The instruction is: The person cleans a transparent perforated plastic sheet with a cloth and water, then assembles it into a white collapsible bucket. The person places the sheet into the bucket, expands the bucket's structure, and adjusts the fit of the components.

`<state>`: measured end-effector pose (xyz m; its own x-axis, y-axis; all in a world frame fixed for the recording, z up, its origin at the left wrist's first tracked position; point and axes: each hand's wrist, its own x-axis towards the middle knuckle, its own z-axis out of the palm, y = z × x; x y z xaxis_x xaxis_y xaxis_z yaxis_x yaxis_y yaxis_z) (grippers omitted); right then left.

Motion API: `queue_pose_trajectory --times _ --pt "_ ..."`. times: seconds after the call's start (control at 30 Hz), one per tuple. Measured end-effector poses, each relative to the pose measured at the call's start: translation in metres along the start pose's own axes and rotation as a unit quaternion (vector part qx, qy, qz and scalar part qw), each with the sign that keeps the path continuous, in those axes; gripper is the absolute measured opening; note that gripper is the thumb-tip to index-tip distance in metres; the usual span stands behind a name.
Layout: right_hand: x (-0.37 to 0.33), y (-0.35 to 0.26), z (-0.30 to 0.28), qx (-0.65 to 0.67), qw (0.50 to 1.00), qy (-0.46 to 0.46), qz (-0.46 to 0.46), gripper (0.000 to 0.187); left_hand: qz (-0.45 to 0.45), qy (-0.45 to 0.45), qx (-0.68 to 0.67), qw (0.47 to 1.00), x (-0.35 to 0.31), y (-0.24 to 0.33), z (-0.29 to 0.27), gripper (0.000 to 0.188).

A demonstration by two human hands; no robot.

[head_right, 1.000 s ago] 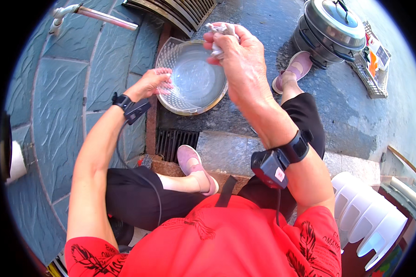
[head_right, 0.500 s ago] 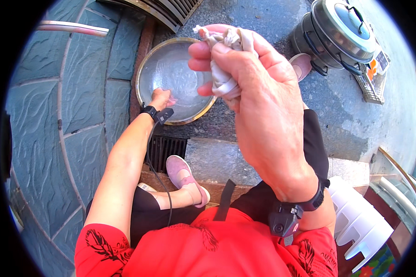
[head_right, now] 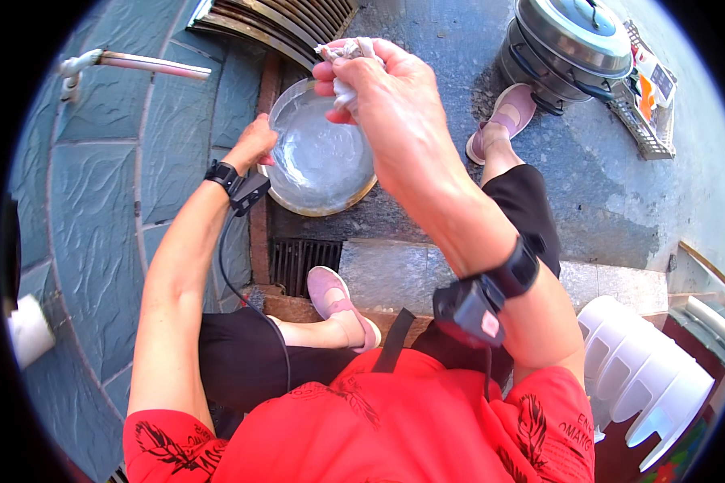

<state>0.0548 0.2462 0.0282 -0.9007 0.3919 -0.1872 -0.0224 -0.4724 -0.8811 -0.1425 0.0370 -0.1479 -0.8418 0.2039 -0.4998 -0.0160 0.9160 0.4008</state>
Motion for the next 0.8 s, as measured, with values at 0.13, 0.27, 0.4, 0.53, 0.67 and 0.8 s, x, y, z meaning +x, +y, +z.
queue_pose_trajectory --times 0.13,0.27,0.4,0.53,0.67,0.8 --pt "0.01 0.011 -0.009 -0.023 1.0 0.002 0.003 0.022 0.106 0.015 0.049 0.993 -0.055 0.038 -0.06 0.043" --pt "0.009 0.031 -0.016 -0.082 0.997 0.003 0.001 0.021 0.188 0.077 0.049 0.978 -0.113 0.049 -0.099 0.045" --pt "-0.008 0.053 -0.031 -0.162 0.987 -0.022 0.012 0.021 0.251 0.112 -0.029 0.961 -0.162 0.046 -0.118 0.048" --pt "-0.036 0.07 -0.058 -0.237 0.968 -0.053 0.058 0.022 0.337 0.116 -0.134 0.925 -0.197 0.045 -0.115 0.046" --pt "-0.079 0.063 -0.065 -0.239 0.964 -0.071 0.094 0.024 0.411 0.155 -0.18 0.88 -0.243 0.055 -0.115 0.045" --pt "-0.111 0.041 -0.056 -0.275 0.953 -0.086 0.093 0.025 0.443 0.174 -0.254 0.842 -0.268 0.053 -0.106 0.043"
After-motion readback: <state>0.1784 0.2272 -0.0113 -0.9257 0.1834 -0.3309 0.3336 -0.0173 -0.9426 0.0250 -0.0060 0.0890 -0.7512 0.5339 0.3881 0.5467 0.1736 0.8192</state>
